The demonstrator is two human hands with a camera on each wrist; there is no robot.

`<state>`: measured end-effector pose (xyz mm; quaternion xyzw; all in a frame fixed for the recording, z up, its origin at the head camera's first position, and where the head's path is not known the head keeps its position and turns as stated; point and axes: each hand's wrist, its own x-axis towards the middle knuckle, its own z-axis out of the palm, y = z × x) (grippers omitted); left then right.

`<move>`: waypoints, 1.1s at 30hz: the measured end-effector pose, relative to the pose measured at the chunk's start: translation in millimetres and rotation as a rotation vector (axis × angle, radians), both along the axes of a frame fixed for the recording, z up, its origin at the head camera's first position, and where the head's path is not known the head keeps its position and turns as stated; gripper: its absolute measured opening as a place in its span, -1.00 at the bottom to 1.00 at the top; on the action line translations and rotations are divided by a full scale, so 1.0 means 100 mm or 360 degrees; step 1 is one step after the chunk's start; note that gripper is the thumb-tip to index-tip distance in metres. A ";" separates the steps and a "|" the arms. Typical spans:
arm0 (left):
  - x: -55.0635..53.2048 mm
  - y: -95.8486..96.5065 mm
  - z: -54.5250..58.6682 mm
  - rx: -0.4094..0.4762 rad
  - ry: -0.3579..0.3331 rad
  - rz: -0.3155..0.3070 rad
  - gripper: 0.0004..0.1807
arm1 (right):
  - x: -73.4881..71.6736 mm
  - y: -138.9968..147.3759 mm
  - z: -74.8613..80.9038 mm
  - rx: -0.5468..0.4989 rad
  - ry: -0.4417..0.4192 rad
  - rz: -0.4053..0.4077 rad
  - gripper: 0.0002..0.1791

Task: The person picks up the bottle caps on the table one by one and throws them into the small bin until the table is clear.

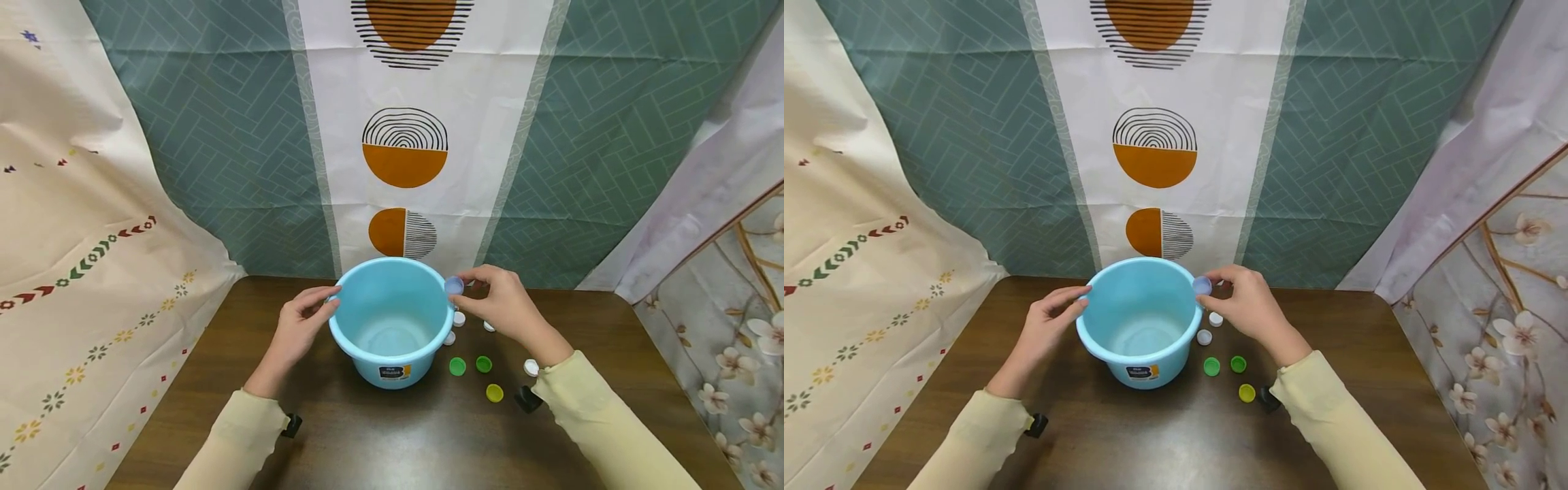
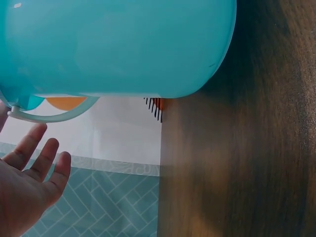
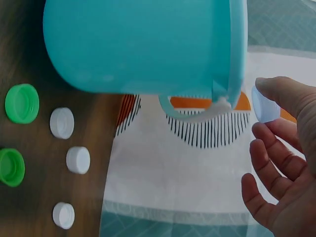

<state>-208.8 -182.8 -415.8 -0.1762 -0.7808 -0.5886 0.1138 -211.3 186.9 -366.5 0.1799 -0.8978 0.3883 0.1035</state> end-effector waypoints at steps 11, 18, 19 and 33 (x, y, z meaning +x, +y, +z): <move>-0.11 -0.08 -0.18 -0.0056 -0.0003 0.0056 -0.67 | -0.05 -0.27 0.00 -0.0050 -0.0063 0.0069 -0.64; -0.11 -0.06 -0.20 -0.0046 0.0002 0.0043 -0.66 | -0.09 -0.43 0.02 -0.0027 -0.0045 0.0116 -0.63; -0.11 -0.06 -0.20 -0.0045 -0.0001 0.0041 -0.66 | -0.10 -0.46 0.02 -0.0017 -0.0040 0.0126 -0.62; 0.06 0.02 0.10 -0.0046 -0.0061 0.0018 -0.65 | -0.19 -0.79 -0.04 0.0091 -0.0041 0.0238 -0.59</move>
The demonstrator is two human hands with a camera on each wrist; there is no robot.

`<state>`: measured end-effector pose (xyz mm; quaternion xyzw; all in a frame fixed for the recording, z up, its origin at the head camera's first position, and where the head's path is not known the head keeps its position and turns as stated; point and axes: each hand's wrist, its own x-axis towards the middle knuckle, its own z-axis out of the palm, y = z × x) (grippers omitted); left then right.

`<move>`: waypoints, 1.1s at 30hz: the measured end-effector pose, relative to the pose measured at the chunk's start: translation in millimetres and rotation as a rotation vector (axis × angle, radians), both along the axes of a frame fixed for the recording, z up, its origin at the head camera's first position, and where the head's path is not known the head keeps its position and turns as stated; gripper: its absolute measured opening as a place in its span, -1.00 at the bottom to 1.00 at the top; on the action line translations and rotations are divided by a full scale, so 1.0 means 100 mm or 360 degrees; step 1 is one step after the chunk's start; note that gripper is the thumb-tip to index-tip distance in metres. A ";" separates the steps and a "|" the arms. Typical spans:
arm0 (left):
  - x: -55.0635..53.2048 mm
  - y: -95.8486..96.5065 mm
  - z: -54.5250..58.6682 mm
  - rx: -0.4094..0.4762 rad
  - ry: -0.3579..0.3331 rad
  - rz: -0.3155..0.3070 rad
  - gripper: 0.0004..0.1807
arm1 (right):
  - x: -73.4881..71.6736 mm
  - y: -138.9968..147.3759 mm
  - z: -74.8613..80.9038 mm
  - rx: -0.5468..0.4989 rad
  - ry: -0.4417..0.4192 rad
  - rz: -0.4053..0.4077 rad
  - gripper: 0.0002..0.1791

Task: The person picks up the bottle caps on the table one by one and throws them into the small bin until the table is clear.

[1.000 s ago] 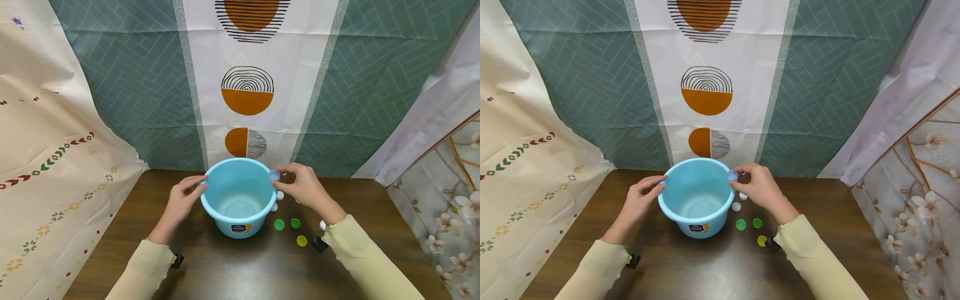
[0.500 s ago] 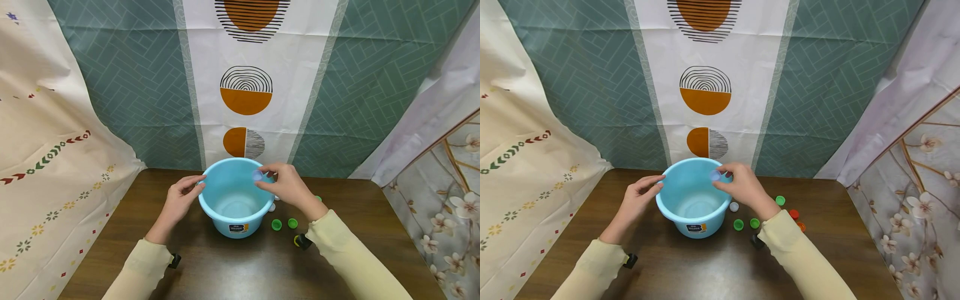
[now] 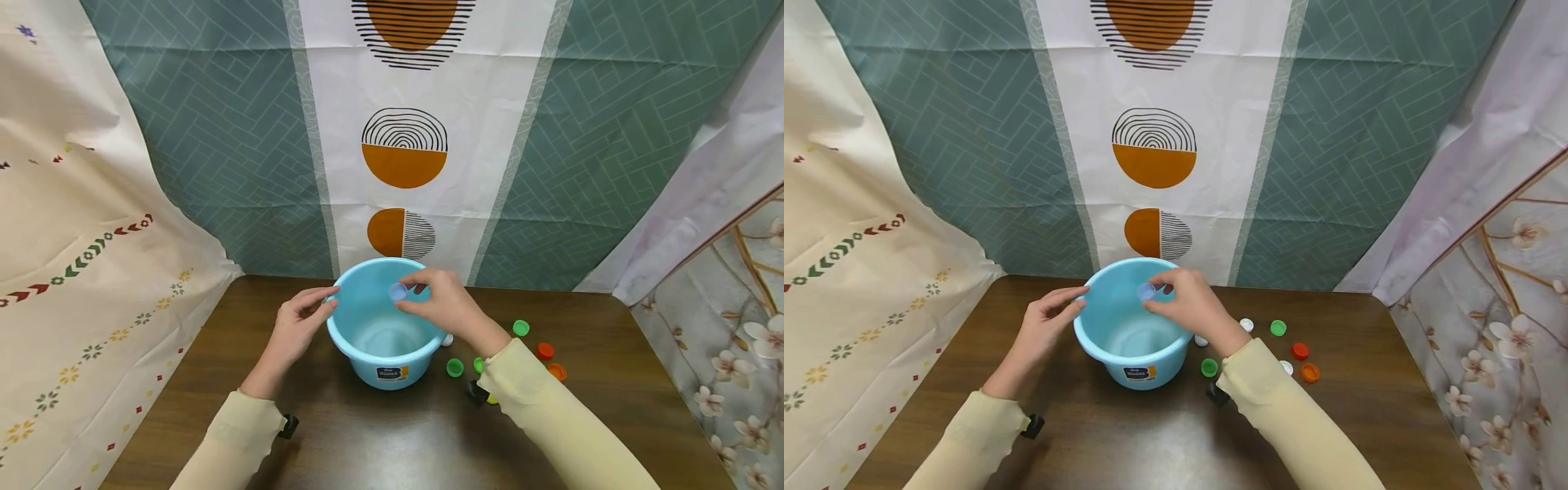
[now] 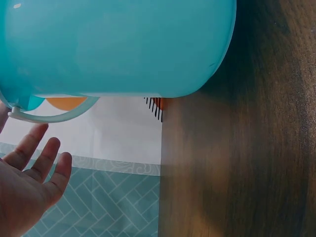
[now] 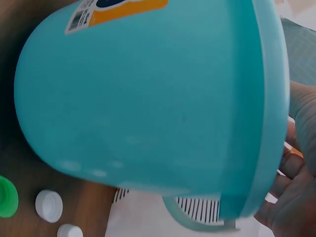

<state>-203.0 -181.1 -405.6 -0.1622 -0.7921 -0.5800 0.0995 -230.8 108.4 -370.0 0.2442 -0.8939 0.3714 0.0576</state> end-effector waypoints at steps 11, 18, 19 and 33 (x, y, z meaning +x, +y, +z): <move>0.01 0.00 0.00 -0.0013 0.0011 0.0006 -0.65 | -0.01 -0.22 -0.02 0.0030 0.0007 0.0102 -0.60; 0.01 0.01 0.02 -0.0006 0.0016 0.0009 -0.65 | -0.02 -0.25 -0.04 0.0113 0.0037 0.0088 -0.58; 0.01 0.02 0.02 -0.0002 0.0013 0.0010 -0.66 | -0.02 -0.25 -0.04 0.0115 0.0038 0.0086 -0.58; 0.03 0.03 0.04 0.0019 -0.0021 0.0004 -0.66 | -0.01 -0.23 -0.02 0.0133 0.0018 0.0078 -0.52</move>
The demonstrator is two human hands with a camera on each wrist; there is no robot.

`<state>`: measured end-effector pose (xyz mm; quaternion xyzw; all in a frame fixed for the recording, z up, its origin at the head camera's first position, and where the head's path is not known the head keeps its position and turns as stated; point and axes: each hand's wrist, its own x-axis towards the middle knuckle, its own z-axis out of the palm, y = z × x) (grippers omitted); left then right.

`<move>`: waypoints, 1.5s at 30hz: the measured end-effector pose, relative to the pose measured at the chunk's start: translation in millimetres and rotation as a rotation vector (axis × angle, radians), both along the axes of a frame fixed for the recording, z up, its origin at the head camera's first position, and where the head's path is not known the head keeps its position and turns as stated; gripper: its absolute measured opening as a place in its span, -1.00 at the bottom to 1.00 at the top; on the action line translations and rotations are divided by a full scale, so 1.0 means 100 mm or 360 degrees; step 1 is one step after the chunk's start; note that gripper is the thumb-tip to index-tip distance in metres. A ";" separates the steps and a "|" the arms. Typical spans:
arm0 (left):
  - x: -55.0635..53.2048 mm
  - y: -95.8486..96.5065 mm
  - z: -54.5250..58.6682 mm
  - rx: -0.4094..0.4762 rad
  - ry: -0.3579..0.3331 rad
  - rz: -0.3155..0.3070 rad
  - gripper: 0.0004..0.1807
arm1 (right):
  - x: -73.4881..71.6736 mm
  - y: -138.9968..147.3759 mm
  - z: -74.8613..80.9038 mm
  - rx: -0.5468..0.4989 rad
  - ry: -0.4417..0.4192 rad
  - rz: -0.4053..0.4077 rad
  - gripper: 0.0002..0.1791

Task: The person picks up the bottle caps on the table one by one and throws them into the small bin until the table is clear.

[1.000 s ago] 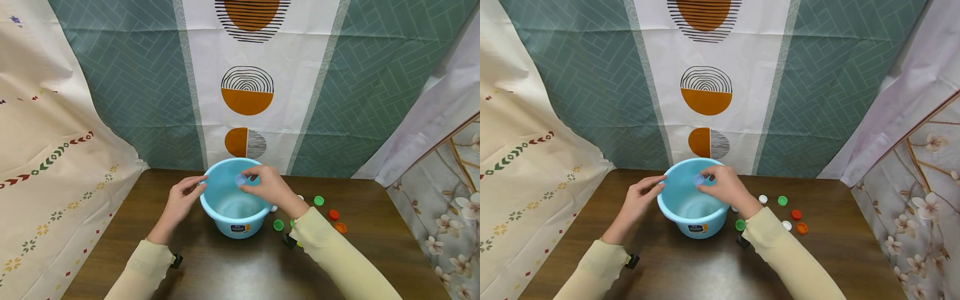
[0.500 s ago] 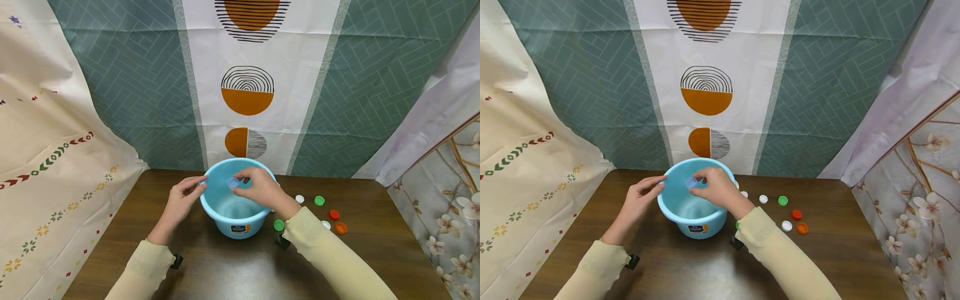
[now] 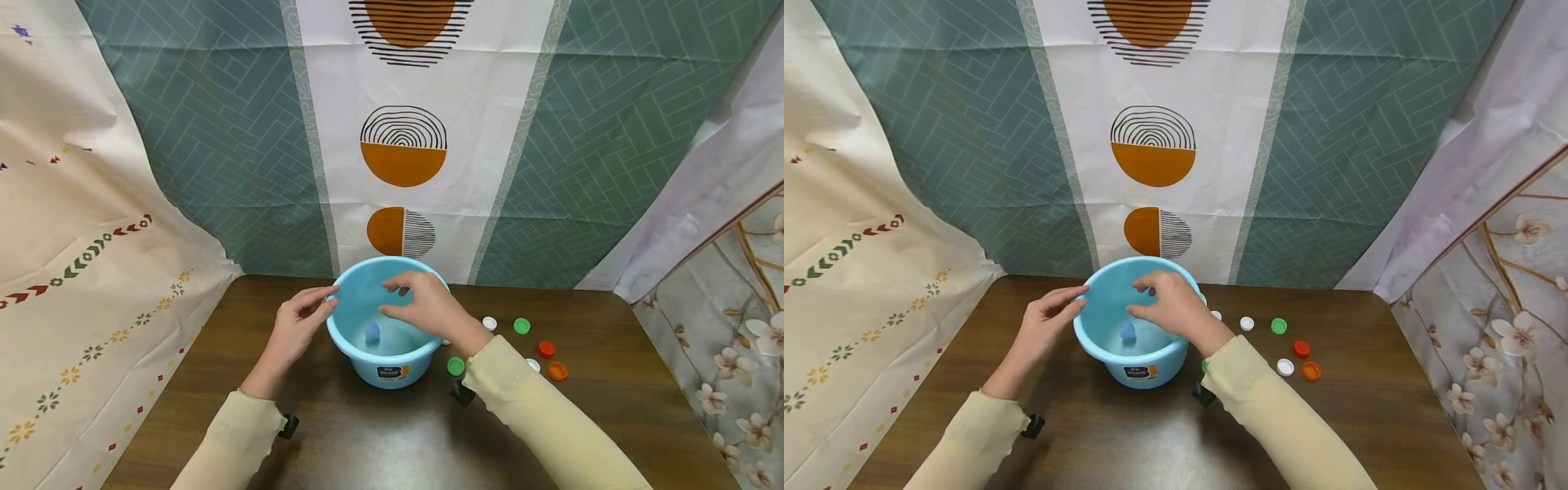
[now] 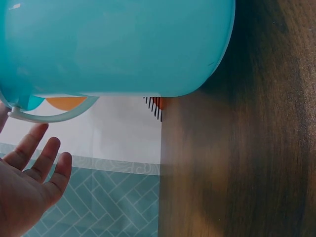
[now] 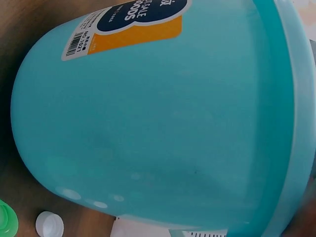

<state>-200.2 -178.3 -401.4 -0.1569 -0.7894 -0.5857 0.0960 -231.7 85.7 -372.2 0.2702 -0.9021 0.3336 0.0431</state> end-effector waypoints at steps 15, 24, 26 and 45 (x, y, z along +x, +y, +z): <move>-0.01 0.02 0.00 0.0018 0.0013 0.0002 -0.66 | 0.04 0.20 0.11 -0.0114 -0.0023 -0.0072 -0.56; -0.01 0.02 -0.01 0.0005 0.0027 0.0014 -0.66 | 0.10 0.58 0.19 -0.0237 -0.0014 -0.0176 -0.59; -0.01 0.02 -0.01 -0.0006 0.0031 0.0018 -0.66 | 0.11 0.69 0.20 -0.0251 0.0008 -0.0208 -0.59; -0.01 0.02 -0.03 -0.0025 0.0021 0.0027 -0.66 | 0.34 1.89 0.00 -0.0133 0.0025 -0.0613 -0.49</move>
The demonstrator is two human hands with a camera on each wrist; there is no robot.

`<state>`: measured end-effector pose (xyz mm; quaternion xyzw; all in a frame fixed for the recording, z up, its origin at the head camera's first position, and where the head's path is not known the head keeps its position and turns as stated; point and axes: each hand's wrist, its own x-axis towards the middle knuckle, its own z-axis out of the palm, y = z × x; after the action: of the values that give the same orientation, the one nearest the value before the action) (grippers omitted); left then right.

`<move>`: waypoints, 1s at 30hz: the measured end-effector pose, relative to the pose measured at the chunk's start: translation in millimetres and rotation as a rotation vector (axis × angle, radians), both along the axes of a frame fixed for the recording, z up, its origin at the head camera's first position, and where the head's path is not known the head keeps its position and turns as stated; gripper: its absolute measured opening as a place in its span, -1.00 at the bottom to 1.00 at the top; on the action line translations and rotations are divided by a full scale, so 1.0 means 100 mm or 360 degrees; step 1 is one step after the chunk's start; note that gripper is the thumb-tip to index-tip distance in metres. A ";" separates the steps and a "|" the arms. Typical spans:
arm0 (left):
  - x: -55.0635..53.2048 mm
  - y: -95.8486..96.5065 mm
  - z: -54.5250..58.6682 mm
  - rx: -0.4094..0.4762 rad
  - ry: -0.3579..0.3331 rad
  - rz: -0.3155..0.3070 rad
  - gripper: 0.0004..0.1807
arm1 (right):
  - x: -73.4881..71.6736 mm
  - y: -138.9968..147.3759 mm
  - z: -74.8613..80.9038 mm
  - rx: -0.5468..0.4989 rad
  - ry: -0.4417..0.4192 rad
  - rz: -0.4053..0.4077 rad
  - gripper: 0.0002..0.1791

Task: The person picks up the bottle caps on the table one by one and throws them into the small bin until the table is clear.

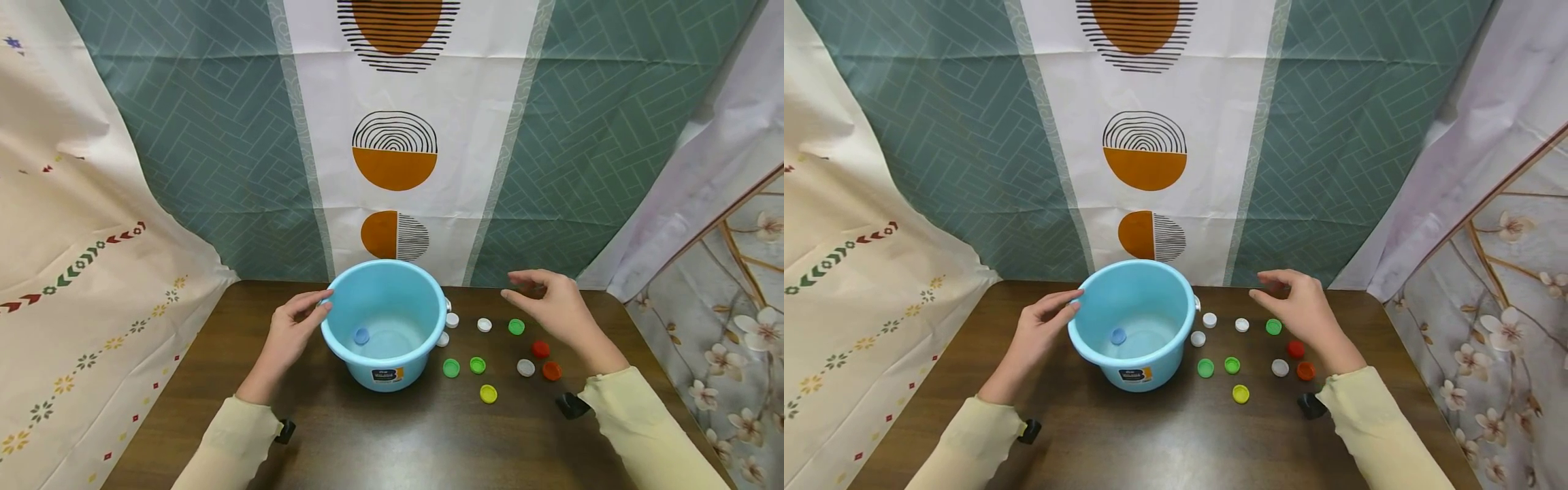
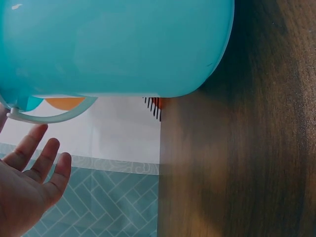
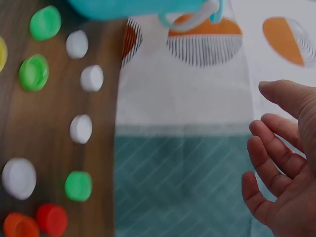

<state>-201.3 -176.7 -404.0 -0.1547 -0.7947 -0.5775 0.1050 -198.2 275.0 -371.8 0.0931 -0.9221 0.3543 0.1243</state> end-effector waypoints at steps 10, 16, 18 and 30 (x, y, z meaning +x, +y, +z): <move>0.01 -0.01 -0.02 0.0010 -0.0012 0.0002 -0.66 | 0.15 0.50 -0.41 0.0049 -0.0036 -0.0164 -0.53; -0.12 -0.06 -0.23 0.0020 0.0017 0.0012 -0.66 | 0.30 0.79 -0.68 0.0078 -0.0105 -0.0234 -0.48; -0.16 -0.07 -0.29 0.0020 0.0028 0.0016 -0.66 | 0.36 0.87 -0.76 0.0087 -0.0141 -0.0242 -0.46; -0.17 -0.07 -0.30 0.0041 0.0012 0.0021 -0.68 | 0.57 1.05 -1.18 0.0098 -0.0328 -0.0252 -0.37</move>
<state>-218.1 -184.0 -434.5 -0.1504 -0.7878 -0.5864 0.1138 -140.8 379.7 -490.2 -0.0132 -0.9450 0.3225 0.0535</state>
